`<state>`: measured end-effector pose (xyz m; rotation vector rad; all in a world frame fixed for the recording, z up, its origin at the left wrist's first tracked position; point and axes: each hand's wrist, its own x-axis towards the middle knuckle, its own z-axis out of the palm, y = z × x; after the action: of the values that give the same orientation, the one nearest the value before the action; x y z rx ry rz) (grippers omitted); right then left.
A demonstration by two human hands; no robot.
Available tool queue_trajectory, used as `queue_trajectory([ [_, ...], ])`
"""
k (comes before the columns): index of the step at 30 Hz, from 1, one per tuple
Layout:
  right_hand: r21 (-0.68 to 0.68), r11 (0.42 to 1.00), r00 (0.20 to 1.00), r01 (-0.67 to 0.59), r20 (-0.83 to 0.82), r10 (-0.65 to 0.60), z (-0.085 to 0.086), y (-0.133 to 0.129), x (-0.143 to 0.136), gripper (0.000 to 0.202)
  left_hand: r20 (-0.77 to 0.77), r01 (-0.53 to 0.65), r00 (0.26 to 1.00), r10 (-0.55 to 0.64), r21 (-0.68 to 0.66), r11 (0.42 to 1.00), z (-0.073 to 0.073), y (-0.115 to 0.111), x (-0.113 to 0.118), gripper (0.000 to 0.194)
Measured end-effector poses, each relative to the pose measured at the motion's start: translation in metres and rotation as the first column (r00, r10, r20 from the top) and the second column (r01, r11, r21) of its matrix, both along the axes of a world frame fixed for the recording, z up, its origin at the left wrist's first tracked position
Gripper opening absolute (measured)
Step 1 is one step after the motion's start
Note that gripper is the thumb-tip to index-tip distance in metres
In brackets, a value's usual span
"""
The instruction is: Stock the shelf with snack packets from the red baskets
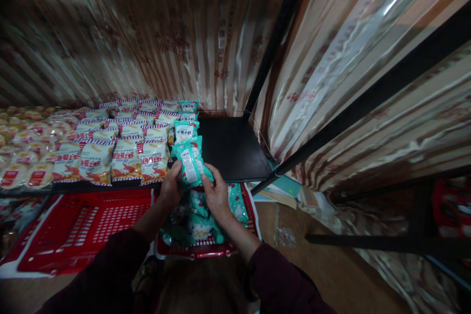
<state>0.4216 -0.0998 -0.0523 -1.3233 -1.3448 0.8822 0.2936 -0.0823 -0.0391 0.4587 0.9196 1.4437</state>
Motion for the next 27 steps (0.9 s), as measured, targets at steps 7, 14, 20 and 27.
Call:
queue_trajectory([
  [7, -0.009, 1.000, 0.999, 0.030, -0.035, -0.030, 0.003, 0.003, 0.000, 0.045, -0.024, 0.114, 0.993, -0.112, 0.104, 0.988, 0.011, -0.005, 0.001, 0.036],
  [14, 0.073, 0.997, 0.998, 0.031, 0.057, -0.035, -0.007, 0.007, 0.003, 0.049, -0.097, 0.056, 0.994, -0.050, 0.057, 0.997, 0.010, -0.004, 0.001, 0.039],
  [20, 0.353, 0.935, 0.942, -0.028, 0.321, -0.093, -0.002, 0.007, 0.008, 0.036, -0.116, 0.012, 0.993, -0.007, 0.047, 0.999, 0.007, -0.003, 0.001, 0.040],
  [27, 0.479, 0.874, 0.884, -0.084, 0.440, -0.157, 0.005, 0.003, 0.007, 0.026, -0.123, 0.025, 0.992, -0.016, 0.070, 0.997, 0.006, -0.003, 0.003, 0.041],
])
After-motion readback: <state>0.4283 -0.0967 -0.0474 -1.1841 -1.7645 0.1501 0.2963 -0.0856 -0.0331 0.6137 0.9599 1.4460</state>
